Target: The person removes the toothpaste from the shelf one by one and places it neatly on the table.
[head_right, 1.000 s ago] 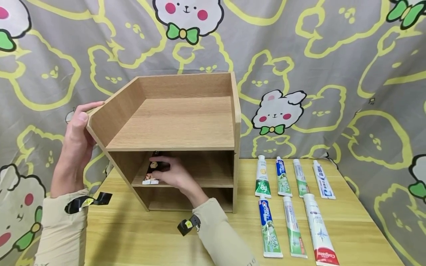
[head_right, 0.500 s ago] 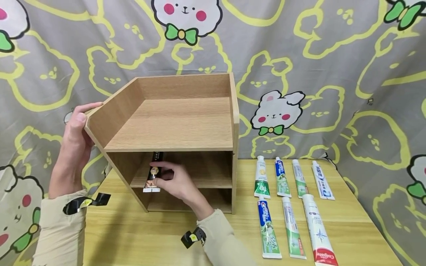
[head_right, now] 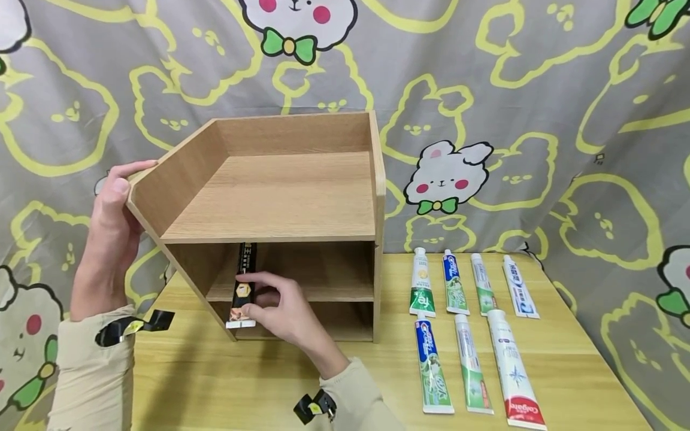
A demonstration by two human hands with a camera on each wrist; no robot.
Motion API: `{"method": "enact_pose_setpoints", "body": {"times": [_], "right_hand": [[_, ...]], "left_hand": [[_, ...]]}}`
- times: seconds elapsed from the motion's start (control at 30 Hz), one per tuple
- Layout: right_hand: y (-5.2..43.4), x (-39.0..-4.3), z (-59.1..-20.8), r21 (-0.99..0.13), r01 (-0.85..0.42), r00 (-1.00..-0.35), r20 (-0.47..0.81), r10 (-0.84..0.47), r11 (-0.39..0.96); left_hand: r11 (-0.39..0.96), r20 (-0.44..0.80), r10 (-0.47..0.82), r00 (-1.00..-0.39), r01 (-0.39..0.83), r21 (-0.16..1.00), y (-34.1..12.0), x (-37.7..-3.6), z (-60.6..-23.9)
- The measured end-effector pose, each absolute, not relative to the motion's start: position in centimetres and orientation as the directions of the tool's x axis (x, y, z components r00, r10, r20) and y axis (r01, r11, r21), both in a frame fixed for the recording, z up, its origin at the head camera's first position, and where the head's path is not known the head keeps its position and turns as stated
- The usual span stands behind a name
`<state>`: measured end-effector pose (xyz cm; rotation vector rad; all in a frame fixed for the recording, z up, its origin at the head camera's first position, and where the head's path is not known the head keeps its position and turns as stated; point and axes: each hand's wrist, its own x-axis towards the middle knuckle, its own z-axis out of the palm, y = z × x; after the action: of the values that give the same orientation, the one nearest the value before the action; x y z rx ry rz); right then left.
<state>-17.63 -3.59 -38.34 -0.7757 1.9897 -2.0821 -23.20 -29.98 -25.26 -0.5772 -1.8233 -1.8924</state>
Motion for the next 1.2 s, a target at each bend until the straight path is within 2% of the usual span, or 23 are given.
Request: {"method": "enact_pose_setpoints", "body": {"times": [0.27,0.47,0.77,1.2], "right_hand": [[-3.1,-16.4,-38.5,-0.964,-0.243,-0.848,0.264,-0.461,-0.105],[-2.3,-15.4,-38.9,-0.963,-0.255,-0.847,0.266,-0.46,-0.087],[-0.8,-14.3,-39.1,-0.954,-0.264,-0.835,0.301,-0.461,-0.144],[1.6,-13.4,-40.1,-0.936,-0.339,-0.818,0.341,-0.463,-0.091]], "left_hand": [[-0.016,0.595,-0.022,-0.803,0.595,0.803,-30.2,-23.3,-25.1],[-0.019,0.571,-0.035,-0.82,0.572,0.82,-30.1,-23.1,-25.3],[-0.013,0.572,-0.058,-0.818,0.573,0.819,-30.0,-23.0,-25.3],[0.023,0.586,-0.015,-0.81,0.586,0.81,-30.0,-23.0,-25.3]]}}
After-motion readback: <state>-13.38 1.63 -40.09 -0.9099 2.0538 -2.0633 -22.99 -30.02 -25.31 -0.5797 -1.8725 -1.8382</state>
